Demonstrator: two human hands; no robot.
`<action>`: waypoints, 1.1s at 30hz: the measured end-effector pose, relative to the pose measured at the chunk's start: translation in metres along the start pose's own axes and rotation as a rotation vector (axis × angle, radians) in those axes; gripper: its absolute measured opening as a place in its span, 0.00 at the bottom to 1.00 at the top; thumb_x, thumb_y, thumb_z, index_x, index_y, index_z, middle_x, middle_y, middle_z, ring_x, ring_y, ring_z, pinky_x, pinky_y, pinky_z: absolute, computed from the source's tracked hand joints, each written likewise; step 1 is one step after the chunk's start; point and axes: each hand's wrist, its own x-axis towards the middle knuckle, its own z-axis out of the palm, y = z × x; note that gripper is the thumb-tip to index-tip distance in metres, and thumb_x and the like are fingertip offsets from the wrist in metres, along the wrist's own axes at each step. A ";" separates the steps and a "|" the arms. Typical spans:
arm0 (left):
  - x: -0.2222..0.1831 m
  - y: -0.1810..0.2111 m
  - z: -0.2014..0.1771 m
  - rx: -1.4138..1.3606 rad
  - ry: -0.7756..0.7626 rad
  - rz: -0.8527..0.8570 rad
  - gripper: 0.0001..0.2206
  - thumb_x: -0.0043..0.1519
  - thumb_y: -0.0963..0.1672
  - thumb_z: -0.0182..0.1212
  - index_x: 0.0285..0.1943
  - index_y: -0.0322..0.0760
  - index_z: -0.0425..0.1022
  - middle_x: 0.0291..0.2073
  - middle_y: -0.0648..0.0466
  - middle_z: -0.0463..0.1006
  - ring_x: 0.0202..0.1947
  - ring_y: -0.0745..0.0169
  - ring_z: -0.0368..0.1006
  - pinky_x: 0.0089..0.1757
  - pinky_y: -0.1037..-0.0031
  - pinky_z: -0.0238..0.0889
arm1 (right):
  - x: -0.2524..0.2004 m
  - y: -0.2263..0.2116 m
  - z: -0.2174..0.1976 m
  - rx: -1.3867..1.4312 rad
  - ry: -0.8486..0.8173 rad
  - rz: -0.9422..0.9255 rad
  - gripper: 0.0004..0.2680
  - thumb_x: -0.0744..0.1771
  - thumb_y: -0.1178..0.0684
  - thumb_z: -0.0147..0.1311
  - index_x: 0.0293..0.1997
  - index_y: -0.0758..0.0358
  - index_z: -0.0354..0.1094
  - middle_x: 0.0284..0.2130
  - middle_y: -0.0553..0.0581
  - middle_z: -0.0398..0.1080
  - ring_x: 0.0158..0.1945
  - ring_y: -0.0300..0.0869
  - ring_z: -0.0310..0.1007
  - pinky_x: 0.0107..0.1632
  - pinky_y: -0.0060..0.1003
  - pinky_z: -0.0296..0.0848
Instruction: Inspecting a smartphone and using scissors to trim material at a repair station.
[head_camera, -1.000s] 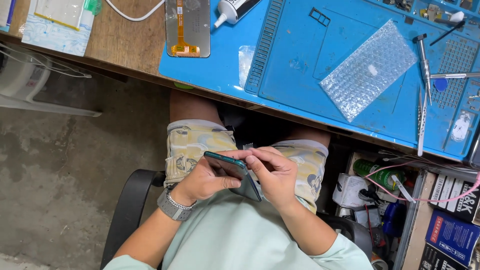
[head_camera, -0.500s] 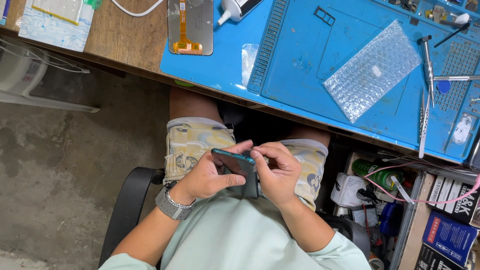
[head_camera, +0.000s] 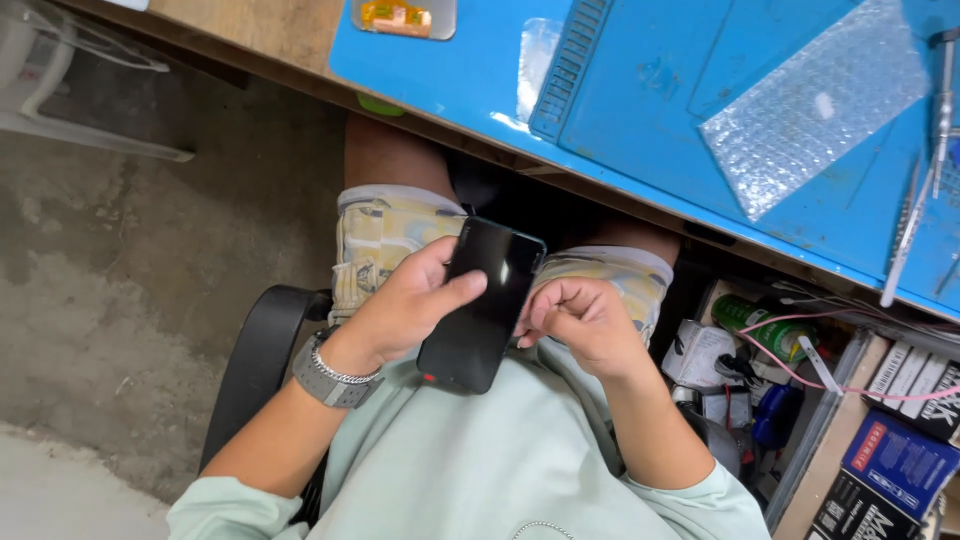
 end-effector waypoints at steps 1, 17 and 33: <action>0.005 -0.017 -0.015 0.003 0.010 0.002 0.17 0.62 0.39 0.64 0.59 0.27 0.71 0.50 0.44 0.81 0.51 0.60 0.75 0.52 0.64 0.73 | 0.000 0.005 -0.003 0.004 -0.009 0.003 0.03 0.61 0.71 0.51 0.27 0.76 0.68 0.28 0.70 0.74 0.30 0.51 0.80 0.33 0.49 0.85; 0.000 0.038 0.016 0.436 0.102 -0.035 0.27 0.51 0.42 0.76 0.60 0.32 0.72 0.47 0.43 0.82 0.51 0.52 0.78 0.49 0.64 0.75 | 0.007 0.001 0.010 0.039 0.122 -0.001 0.02 0.58 0.74 0.53 0.24 0.81 0.67 0.26 0.75 0.71 0.24 0.54 0.78 0.31 0.52 0.85; -0.002 0.058 0.034 0.615 0.156 -0.099 0.32 0.47 0.44 0.78 0.61 0.32 0.69 0.49 0.36 0.79 0.57 0.34 0.75 0.50 0.55 0.73 | 0.006 -0.014 0.023 -0.079 0.161 -0.005 0.02 0.59 0.73 0.55 0.24 0.80 0.69 0.22 0.71 0.72 0.23 0.49 0.79 0.31 0.43 0.84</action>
